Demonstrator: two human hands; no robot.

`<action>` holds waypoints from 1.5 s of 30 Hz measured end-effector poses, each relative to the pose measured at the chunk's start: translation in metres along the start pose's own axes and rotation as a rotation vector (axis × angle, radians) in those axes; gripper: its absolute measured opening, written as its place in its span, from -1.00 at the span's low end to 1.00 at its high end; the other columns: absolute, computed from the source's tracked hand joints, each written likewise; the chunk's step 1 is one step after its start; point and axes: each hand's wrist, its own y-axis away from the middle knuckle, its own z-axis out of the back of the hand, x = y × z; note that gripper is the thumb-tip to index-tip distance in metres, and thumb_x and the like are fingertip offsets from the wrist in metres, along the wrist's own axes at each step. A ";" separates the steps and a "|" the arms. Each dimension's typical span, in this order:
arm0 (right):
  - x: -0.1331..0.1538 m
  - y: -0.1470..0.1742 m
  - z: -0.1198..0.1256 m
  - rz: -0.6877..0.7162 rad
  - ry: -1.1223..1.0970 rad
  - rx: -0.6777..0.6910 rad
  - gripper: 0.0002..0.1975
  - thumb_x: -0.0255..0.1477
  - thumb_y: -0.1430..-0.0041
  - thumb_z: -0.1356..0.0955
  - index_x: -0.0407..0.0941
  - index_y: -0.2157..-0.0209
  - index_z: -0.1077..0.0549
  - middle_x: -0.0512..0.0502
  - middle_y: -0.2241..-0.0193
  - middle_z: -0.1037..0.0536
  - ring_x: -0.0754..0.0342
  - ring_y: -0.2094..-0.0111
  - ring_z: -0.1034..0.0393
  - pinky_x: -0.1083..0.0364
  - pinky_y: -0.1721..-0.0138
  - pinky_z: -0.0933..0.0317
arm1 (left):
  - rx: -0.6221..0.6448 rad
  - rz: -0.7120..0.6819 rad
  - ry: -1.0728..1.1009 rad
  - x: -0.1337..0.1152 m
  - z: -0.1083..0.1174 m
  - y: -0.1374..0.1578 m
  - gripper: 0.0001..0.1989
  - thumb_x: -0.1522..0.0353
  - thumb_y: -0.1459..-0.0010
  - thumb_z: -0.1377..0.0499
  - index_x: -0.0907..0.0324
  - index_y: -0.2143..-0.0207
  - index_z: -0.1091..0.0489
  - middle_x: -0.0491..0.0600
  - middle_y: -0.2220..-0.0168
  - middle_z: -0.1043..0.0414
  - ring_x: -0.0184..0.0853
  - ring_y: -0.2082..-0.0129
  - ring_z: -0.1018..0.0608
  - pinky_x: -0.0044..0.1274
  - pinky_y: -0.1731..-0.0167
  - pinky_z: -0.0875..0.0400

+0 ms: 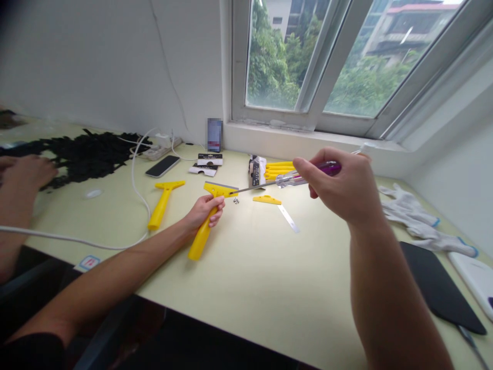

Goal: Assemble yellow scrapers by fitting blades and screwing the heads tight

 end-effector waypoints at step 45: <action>0.011 0.015 -0.001 0.194 0.128 0.226 -0.65 -0.15 -0.27 -0.24 -0.07 0.04 -0.33 -0.12 0.37 -0.56 -0.04 0.40 -0.48 0.00 0.34 -0.33 | -0.263 -0.172 -0.076 -0.001 0.000 -0.002 -0.65 0.20 0.03 -0.31 0.20 0.51 -0.22 -0.20 0.61 -0.24 -0.57 0.78 -0.24 -0.67 0.84 -0.16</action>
